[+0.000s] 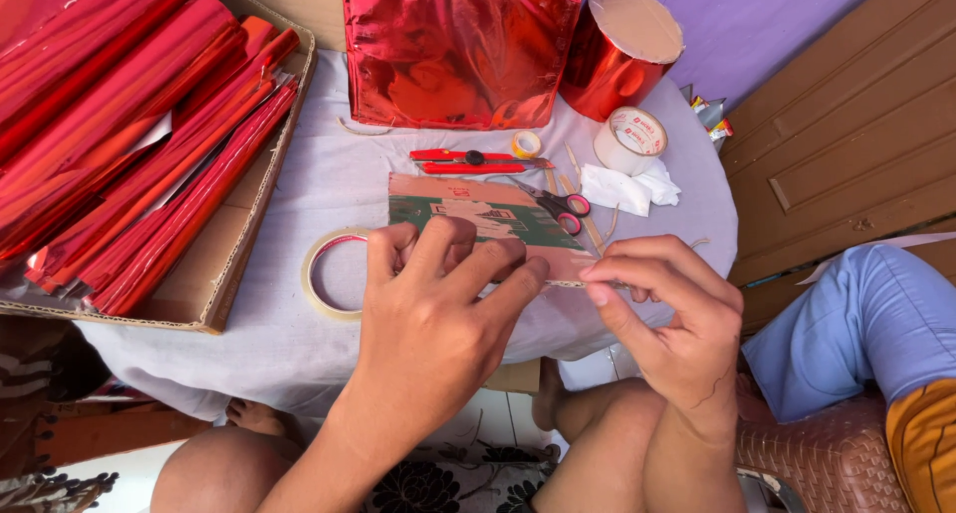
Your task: The person is assembling a gift bag by cutting tape and using it to attach red metallic foil to a cardboard template.
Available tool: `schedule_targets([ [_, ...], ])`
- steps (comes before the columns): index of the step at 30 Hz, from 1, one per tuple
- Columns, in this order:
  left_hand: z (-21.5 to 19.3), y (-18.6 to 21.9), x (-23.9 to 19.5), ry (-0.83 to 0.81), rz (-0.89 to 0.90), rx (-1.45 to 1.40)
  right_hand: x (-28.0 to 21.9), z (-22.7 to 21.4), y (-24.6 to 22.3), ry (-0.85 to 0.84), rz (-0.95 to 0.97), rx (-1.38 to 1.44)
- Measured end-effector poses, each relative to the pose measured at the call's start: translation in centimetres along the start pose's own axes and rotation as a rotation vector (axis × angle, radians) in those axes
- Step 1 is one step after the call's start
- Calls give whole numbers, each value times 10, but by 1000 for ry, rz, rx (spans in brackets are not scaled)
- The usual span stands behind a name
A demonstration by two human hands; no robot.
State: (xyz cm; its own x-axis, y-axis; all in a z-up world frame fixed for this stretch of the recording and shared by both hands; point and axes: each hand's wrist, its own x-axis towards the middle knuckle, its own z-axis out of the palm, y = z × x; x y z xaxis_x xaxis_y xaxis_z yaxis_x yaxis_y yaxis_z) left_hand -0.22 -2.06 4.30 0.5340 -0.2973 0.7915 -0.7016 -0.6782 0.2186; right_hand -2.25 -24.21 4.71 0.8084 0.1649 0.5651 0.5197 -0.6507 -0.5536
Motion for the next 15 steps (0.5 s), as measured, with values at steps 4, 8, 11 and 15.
schedule_targets([
  [4, 3, 0, -2, 15, -35, 0, -1, -3, -2, -53, -39, -67],
  [8, 5, 1, -1, 30, -48, 22, -1, -4, -8, -91, -59, -115],
  [11, 6, 1, -1, 31, -49, 25, -3, -9, -2, -156, -43, -70],
  [15, 6, 4, -1, 34, -48, 43, 0, -16, 5, -221, 21, 173],
])
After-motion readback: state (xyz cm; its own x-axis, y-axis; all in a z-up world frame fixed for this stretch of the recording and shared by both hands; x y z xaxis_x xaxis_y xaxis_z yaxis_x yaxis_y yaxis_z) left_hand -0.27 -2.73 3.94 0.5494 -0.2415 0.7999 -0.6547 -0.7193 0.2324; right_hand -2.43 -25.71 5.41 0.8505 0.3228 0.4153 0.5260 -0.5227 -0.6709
